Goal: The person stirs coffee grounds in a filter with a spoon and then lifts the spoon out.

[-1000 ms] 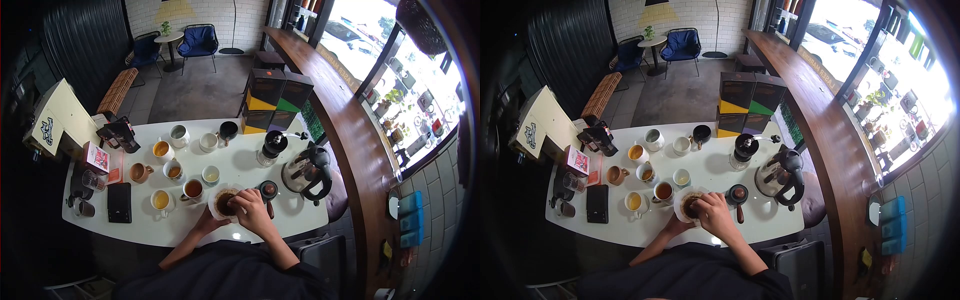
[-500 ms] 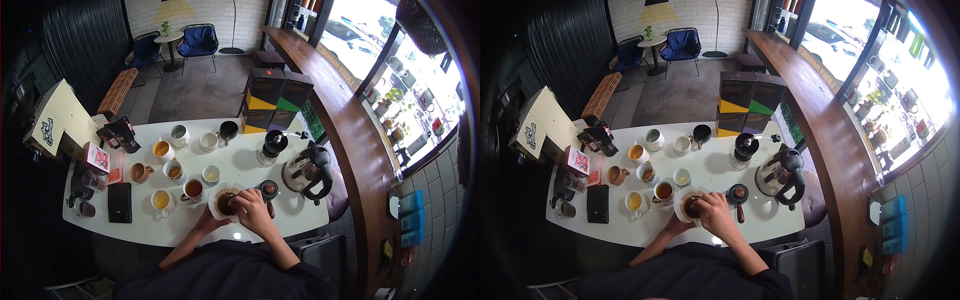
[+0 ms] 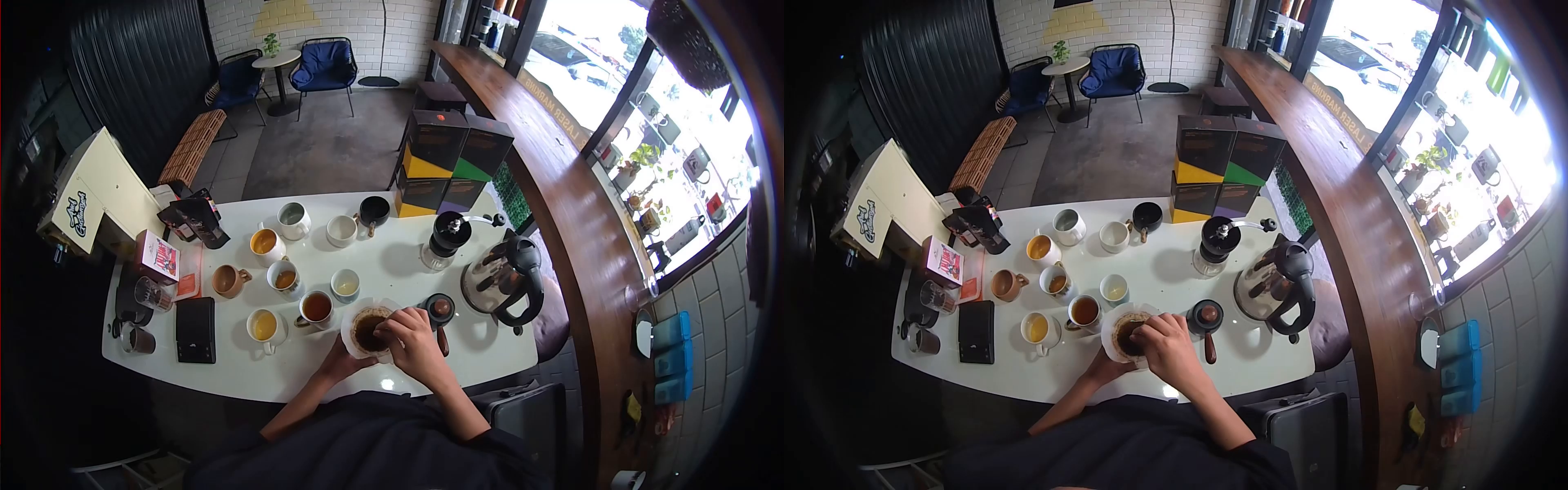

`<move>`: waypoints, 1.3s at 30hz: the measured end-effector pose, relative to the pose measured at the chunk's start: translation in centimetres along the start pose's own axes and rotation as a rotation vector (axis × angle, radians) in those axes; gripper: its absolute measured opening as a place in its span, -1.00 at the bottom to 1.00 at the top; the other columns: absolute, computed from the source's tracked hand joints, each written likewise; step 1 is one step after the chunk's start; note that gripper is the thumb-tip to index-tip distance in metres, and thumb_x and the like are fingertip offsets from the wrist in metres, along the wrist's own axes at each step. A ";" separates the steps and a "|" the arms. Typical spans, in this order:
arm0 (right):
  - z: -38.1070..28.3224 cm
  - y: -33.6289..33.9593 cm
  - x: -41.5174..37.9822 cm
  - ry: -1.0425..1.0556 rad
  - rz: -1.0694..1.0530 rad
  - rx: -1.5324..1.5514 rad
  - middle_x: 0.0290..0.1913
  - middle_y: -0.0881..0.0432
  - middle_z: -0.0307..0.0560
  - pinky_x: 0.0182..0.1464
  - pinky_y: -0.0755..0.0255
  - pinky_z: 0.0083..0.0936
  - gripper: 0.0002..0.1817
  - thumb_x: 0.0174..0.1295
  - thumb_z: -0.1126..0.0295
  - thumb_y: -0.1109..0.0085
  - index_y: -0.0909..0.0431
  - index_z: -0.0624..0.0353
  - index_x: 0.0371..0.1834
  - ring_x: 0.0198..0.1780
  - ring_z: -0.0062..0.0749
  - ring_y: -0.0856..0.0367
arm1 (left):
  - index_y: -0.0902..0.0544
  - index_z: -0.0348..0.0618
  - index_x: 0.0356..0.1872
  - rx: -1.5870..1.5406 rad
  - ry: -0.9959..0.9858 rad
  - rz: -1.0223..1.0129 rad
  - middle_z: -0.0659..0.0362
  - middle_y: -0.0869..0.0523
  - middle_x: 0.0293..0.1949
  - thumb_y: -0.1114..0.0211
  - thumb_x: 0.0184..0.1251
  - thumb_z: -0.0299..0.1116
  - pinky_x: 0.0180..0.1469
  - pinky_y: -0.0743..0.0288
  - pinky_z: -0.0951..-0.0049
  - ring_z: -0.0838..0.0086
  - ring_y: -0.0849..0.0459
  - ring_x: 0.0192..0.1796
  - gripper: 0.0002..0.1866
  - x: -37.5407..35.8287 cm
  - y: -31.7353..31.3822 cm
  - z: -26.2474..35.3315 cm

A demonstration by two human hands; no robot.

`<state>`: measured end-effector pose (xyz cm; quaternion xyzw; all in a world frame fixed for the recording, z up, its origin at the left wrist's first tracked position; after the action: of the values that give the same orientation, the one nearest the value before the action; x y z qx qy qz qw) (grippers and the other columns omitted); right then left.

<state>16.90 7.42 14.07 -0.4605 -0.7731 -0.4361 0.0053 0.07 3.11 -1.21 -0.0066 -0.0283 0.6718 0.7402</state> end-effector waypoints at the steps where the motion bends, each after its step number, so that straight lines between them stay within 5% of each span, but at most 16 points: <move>1: -0.1 0.1 0.1 -0.013 0.020 -0.007 -0.17 -0.68 -0.13 0.24 -0.37 -0.23 -0.86 0.24 0.57 -0.30 -0.74 0.15 -0.17 0.03 -0.15 -0.60 | -0.45 -0.19 0.45 0.039 -0.006 0.004 0.06 -0.65 0.33 -0.71 0.03 -0.39 0.46 -0.51 0.20 0.26 -0.62 0.40 -0.11 0.0 0.0 0.2; 33: -0.1 0.5 -0.1 0.002 0.005 0.000 -0.16 -0.67 -0.10 0.27 -0.36 -0.20 -0.83 0.21 0.60 -0.26 -0.73 0.13 -0.18 0.02 -0.13 -0.61 | -0.47 -0.20 0.43 0.089 -0.017 0.005 0.04 -0.66 0.32 -0.75 0.01 -0.34 0.45 -0.51 0.19 0.24 -0.63 0.38 -0.10 -0.1 0.2 0.1; 35: 0.1 0.4 -0.2 -0.003 -0.007 -0.038 -0.17 -0.67 -0.10 0.27 -0.36 -0.20 -0.82 0.20 0.60 -0.26 -0.73 0.14 -0.18 0.01 -0.13 -0.62 | -0.32 -0.10 0.57 0.128 0.012 -0.064 0.11 -0.49 0.49 -0.76 0.09 -0.24 0.55 -0.41 0.21 0.30 -0.50 0.51 0.03 0.0 0.4 -0.6; 39: 0.0 0.4 -0.2 0.005 -0.011 0.021 -0.17 -0.67 -0.10 0.27 -0.36 -0.20 -0.82 0.19 0.61 -0.25 -0.73 0.14 -0.18 0.01 -0.12 -0.62 | -0.46 -0.19 0.45 0.102 -0.028 -0.006 0.05 -0.64 0.34 -0.73 0.02 -0.36 0.47 -0.49 0.18 0.24 -0.61 0.40 -0.09 -0.1 0.1 -0.2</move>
<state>17.33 7.35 14.22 -0.4553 -0.7800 -0.4292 0.0096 -0.05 3.03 -1.42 0.0409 -0.0045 0.6702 0.7411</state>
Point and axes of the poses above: each hand's wrist, its own x-axis towards the middle knuckle, its own y-axis out of the back of the hand, z = x × y, the point moved 3 cm from there along x, towards the middle knuckle
